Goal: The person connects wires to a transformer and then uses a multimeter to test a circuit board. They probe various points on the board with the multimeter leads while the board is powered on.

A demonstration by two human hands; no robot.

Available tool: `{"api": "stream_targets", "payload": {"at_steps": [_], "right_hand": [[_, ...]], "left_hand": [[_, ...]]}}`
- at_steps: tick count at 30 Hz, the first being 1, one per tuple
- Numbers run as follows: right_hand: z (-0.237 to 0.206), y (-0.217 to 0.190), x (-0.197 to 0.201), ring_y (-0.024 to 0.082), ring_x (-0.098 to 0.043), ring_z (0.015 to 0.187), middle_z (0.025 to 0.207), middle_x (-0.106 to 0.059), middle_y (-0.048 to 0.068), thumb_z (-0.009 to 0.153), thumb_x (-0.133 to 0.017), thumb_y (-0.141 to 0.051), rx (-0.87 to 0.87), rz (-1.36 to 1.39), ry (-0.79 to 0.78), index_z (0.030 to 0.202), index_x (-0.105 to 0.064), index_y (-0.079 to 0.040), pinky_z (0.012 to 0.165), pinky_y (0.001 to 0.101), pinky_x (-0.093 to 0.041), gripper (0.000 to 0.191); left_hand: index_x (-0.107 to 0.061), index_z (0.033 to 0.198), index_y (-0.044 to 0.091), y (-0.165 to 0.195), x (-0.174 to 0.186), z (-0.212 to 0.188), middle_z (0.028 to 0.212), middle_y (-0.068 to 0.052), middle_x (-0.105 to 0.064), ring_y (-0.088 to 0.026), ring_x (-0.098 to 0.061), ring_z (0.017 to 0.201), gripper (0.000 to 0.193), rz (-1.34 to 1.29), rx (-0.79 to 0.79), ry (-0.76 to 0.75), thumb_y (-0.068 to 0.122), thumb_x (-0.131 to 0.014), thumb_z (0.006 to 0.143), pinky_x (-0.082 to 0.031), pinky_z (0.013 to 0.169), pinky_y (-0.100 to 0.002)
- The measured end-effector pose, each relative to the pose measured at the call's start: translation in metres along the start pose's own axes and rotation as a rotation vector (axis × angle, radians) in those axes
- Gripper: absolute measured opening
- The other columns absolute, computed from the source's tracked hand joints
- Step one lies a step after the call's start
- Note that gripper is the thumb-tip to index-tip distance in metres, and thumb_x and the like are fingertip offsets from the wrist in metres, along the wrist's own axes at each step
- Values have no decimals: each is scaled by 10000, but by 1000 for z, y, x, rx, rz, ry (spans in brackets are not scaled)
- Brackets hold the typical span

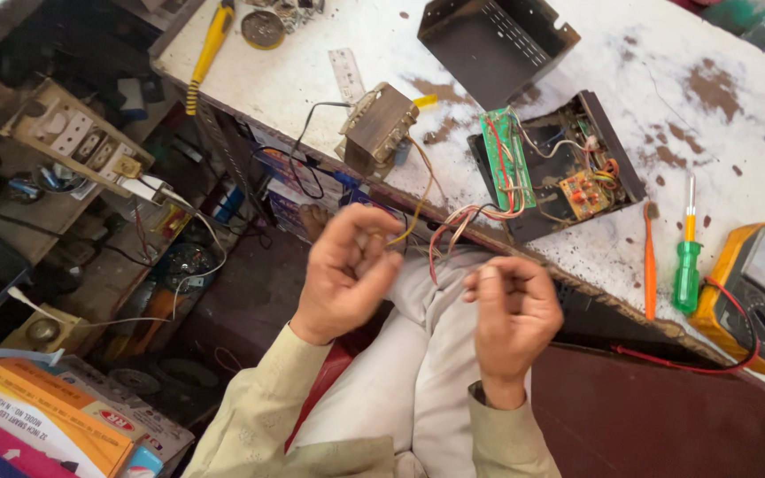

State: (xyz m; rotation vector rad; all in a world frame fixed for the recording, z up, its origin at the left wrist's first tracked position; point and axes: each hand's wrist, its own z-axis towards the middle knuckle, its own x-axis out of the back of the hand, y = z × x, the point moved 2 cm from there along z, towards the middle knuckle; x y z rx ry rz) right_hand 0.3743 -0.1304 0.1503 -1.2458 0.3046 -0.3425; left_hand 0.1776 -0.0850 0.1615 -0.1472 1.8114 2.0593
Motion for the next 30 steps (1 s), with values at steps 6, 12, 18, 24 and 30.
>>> {"api": "stream_targets", "payload": {"at_steps": [6, 12, 18, 24, 30], "right_hand": [[-20, 2, -11, 99, -720, 798, 946, -737, 86, 924, -664, 54, -115, 88, -159, 1039, -611, 9, 680, 238, -607, 135], [-19, 11, -1, 100, -678, 725, 911, -756, 100, 945, -757, -2, -175, -114, -232, 1022, -747, 37, 651, 243, -552, 87], [-18, 22, -17, 237, -707, 744, 979, -688, 154, 861, -734, -77, -127, -515, -243, 1052, -691, 75, 601, 312, -561, 247], [-20, 16, -27, 369, -683, 871, 949, -706, 175, 928, -685, -39, 135, -732, -290, 993, -699, 16, 773, 428, -543, 85], [-33, -15, -21, 298, -693, 784, 870, -701, 137, 919, -670, -32, -19, -580, -347, 1065, -710, 18, 684, 391, -542, 159]], "left_hand": [[-648, 1264, 41, 22, -13, -2, 1221, -141, -678, -331, -687, 1117, 362, 490, -371, -421, -16, -698, 910, -567, 925, -371], [-705, 1105, 57, 16, 3, -1, 1010, -113, -680, -300, -704, 910, 221, 640, -323, -370, 4, -701, 890, -577, 760, -368], [-667, 1038, 38, 14, 7, 4, 920, -108, -648, -284, -688, 832, 177, 646, -244, -326, -3, -687, 866, -551, 718, -361], [-659, 1067, 39, 17, -2, 1, 935, -121, -631, -316, -672, 867, 198, 646, -244, -369, -12, -673, 876, -534, 726, -378], [-571, 1072, 28, 13, -10, -5, 1268, -221, -583, -364, -643, 1004, 184, 458, -328, -490, -44, -563, 902, -526, 811, -399]]}}
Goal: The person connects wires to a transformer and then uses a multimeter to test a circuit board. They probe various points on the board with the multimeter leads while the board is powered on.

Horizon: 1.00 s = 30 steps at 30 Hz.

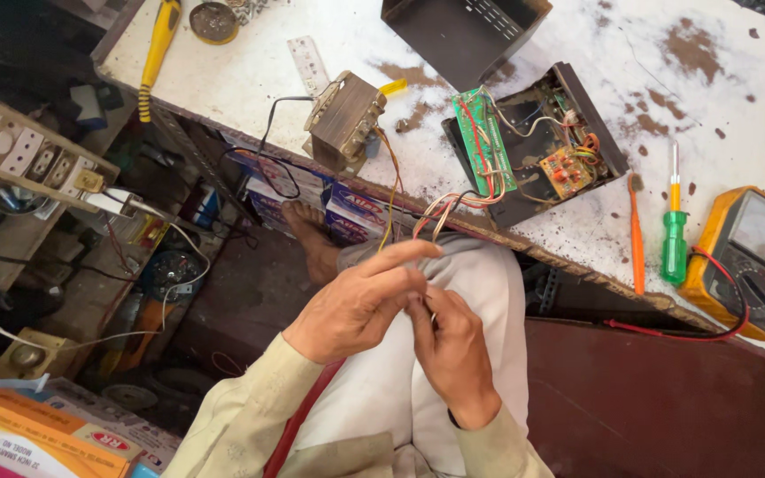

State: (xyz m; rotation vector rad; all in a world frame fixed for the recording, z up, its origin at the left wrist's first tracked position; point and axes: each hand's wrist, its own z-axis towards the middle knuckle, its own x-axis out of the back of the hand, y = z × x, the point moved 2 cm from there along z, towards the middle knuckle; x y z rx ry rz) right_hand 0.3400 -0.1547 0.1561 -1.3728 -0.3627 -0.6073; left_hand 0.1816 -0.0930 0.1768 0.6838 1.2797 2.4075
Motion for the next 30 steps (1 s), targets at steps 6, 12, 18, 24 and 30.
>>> {"api": "stream_targets", "payload": {"at_steps": [6, 12, 18, 24, 30], "right_hand": [[-7, -18, 27, 225, -644, 623, 744, -676, 106, 851, -752, -73, -189, 79, -90, 958, -750, -21, 597, 342, -505, 118], [-22, -7, 75, 171, -733, 732, 833, -743, 64, 895, -707, -136, -263, -35, -347, 1030, -751, -54, 692, 285, -562, 164], [-34, 11, 106, 198, -679, 862, 904, -680, 21, 888, -718, -136, 214, -402, -26, 1009, -726, -98, 804, 407, -477, 128], [-45, 48, 107, 129, -667, 773, 953, -709, 60, 826, -790, -28, -85, 60, 141, 984, -778, -19, 642, 282, -525, 159], [-25, 63, 79, 194, -582, 964, 1062, -646, 98, 943, -715, 77, -83, 1486, 231, 1302, -610, 22, 867, 310, -485, 378]], "left_hand": [[-588, 1109, 26, -30, -2, -3, 929, -148, -592, -359, -622, 887, 109, 110, 111, -2, -2, -565, 1006, -509, 768, -404], [-607, 1065, 21, -48, 1, -4, 846, -124, -599, -272, -604, 739, 83, 22, 185, 156, 60, -548, 1023, -516, 700, -342], [-627, 1042, 23, -52, -8, 0, 818, -139, -613, -279, -607, 706, 84, 61, 314, 62, 79, -571, 1013, -511, 672, -343], [-623, 1068, 27, -48, -7, 7, 900, -142, -682, -318, -691, 813, 121, 92, 255, 70, 33, -564, 963, -544, 714, -369], [-614, 1066, 21, -45, -10, 8, 884, -149, -673, -320, -685, 792, 113, 82, 285, 58, 39, -582, 959, -539, 700, -375]]}}
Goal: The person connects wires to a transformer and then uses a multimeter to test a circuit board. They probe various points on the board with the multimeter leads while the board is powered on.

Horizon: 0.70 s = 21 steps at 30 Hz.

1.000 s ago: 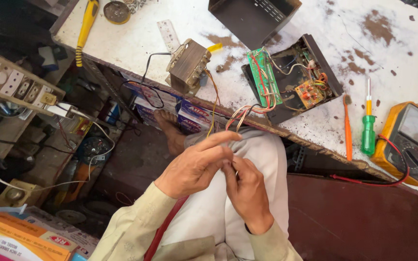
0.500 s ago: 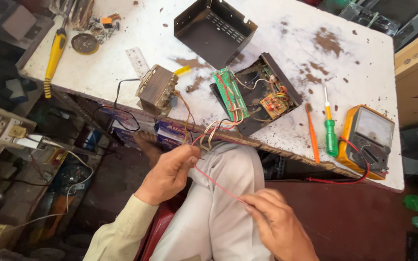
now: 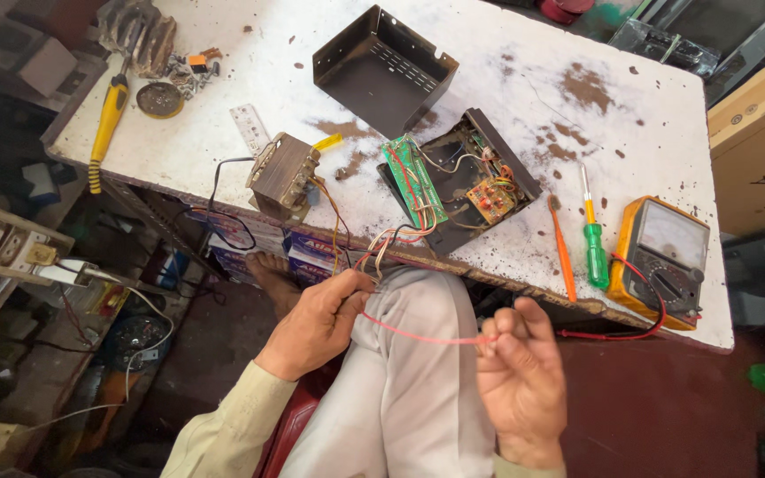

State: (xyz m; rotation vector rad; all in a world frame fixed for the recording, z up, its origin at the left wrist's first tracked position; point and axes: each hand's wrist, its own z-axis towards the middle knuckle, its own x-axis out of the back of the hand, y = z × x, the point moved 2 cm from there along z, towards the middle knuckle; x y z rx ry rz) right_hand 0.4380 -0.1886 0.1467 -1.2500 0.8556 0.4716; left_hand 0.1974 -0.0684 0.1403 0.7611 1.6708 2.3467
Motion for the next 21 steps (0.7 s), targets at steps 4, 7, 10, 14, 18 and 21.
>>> {"api": "stream_targets", "payload": {"at_steps": [4, 7, 10, 14, 18, 21], "right_hand": [[11, 22, -5, 219, -611, 1067, 1000, -664, 32, 878, -722, 16, -164, 371, 86, 1302, -562, -40, 982, 390, -504, 457], [10, 35, -8, 213, -651, 1003, 1040, -696, 91, 920, -721, 30, -305, 399, -7, 1353, -562, 5, 919, 371, -525, 463], [10, 51, -6, 240, -713, 910, 1045, -748, 177, 933, -719, 53, -297, -11, -5, 1274, -584, 46, 834, 385, -568, 367], [15, 65, -13, 238, -757, 861, 1011, -772, 229, 942, -732, 87, -29, -499, -63, 1161, -666, 116, 800, 383, -617, 231], [21, 69, -26, 189, -753, 844, 999, -782, 203, 897, -756, 65, 51, -697, -54, 1132, -669, 91, 782, 323, -625, 253], [26, 73, -35, 171, -752, 836, 979, -782, 188, 873, -769, 46, 86, -682, -2, 1115, -624, 52, 759, 299, -617, 281]], "left_hand": [[-611, 1068, 25, 3, -1, 2, 892, -139, -687, -311, -701, 833, 96, 3, -24, 20, 38, -598, 974, -543, 712, -376], [-636, 1061, 34, 8, 2, 4, 904, -113, -703, -273, -719, 852, 100, -17, -69, 116, 27, -607, 965, -549, 731, -360], [-682, 1037, 36, 16, 4, 2, 907, -100, -682, -234, -656, 807, 114, 8, -148, 259, 18, -657, 927, -510, 710, -339], [-752, 1004, 59, 22, 2, 4, 759, -48, -609, -142, -535, 644, 131, -25, -14, 295, 29, -687, 894, -419, 594, -292], [-783, 1018, 80, 25, -2, 4, 710, -35, -531, -118, -477, 605, 196, -59, 44, 265, 20, -657, 880, -375, 563, -278], [-780, 1007, 69, 24, -4, 4, 724, -21, -544, -100, -472, 614, 184, -81, 39, 258, 21, -662, 875, -376, 571, -262]]}}
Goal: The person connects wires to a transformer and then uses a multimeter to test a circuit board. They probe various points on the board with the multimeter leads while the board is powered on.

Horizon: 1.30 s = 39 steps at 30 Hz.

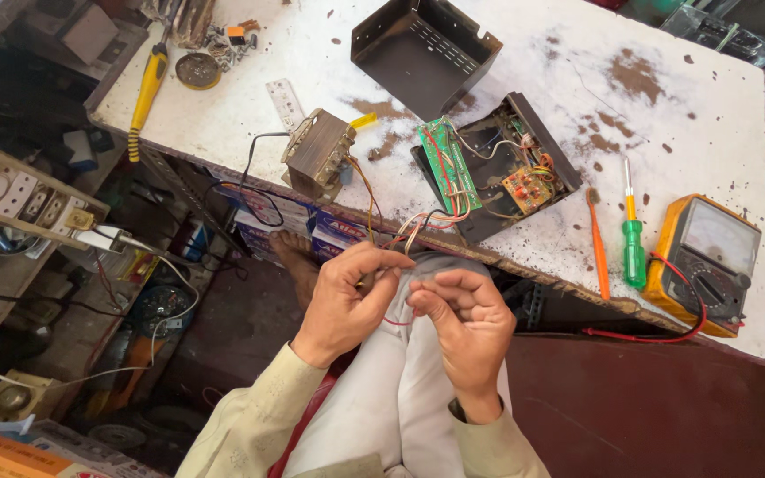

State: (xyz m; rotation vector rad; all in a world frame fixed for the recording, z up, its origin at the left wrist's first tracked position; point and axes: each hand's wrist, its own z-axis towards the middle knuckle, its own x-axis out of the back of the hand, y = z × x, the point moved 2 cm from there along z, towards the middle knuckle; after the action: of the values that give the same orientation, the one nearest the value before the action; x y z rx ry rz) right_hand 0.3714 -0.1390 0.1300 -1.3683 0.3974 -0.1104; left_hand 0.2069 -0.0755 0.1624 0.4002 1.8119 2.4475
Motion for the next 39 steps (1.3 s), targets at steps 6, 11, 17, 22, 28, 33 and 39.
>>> {"api": "stream_targets", "payload": {"at_steps": [6, 11, 17, 22, 28, 33, 39], "right_hand": [[3, 6, -6, 178, -750, 813, 924, -767, 174, 873, -778, 47, -7, 44, 75, 1051, -600, 29, 734, 303, -616, 253], [2, 11, -10, 170, -739, 819, 941, -756, 148, 874, -779, 50, 41, 105, 100, 1052, -586, 12, 756, 292, -607, 265], [2, 16, -15, 138, -713, 795, 943, -749, 131, 867, -800, 49, 104, 103, 117, 1058, -587, -4, 754, 273, -599, 291], [2, 23, -13, 139, -720, 816, 956, -758, 134, 870, -793, 35, 40, 106, 117, 1039, -591, -1, 751, 276, -594, 266], [1, 15, -15, 142, -720, 808, 971, -751, 147, 900, -775, 28, 46, 43, 9, 1122, -590, 14, 741, 281, -598, 289], [6, -25, -13, 187, -731, 927, 1104, -727, 138, 929, -710, 55, 360, -409, -159, 1260, -632, -8, 813, 297, -600, 346], [24, -52, -15, 294, -714, 978, 1132, -703, 135, 824, -725, 104, 775, -820, -464, 1199, -702, -18, 813, 355, -583, 395]], "left_hand": [[-758, 1015, 28, -10, -4, -3, 818, 21, -607, -44, -495, 688, 150, -191, 97, -54, 44, -662, 900, -389, 596, -226], [-770, 1023, -3, -26, -8, -1, 902, -9, -696, -63, -586, 820, 131, -333, 141, -91, 89, -726, 940, -461, 717, -215], [-767, 1025, -25, -40, -13, -2, 962, -46, -742, -91, -656, 903, 127, -481, 157, -97, 73, -728, 954, -526, 810, -236], [-737, 1035, -32, -45, -15, -3, 965, -50, -750, -95, -671, 876, 130, -704, 229, -147, 72, -711, 960, -555, 793, -248], [-715, 1000, -17, -47, -11, -2, 892, -7, -709, -60, -629, 813, 95, -717, 294, -192, 73, -705, 975, -516, 715, -219], [-689, 974, 20, -43, -2, -1, 856, 56, -649, -6, -549, 760, 80, -551, 294, -246, 100, -680, 984, -453, 645, -188], [-688, 964, 16, -32, 9, 6, 868, 21, -590, -34, -550, 756, 134, -223, 246, -379, 150, -689, 964, -479, 634, -223]]}}
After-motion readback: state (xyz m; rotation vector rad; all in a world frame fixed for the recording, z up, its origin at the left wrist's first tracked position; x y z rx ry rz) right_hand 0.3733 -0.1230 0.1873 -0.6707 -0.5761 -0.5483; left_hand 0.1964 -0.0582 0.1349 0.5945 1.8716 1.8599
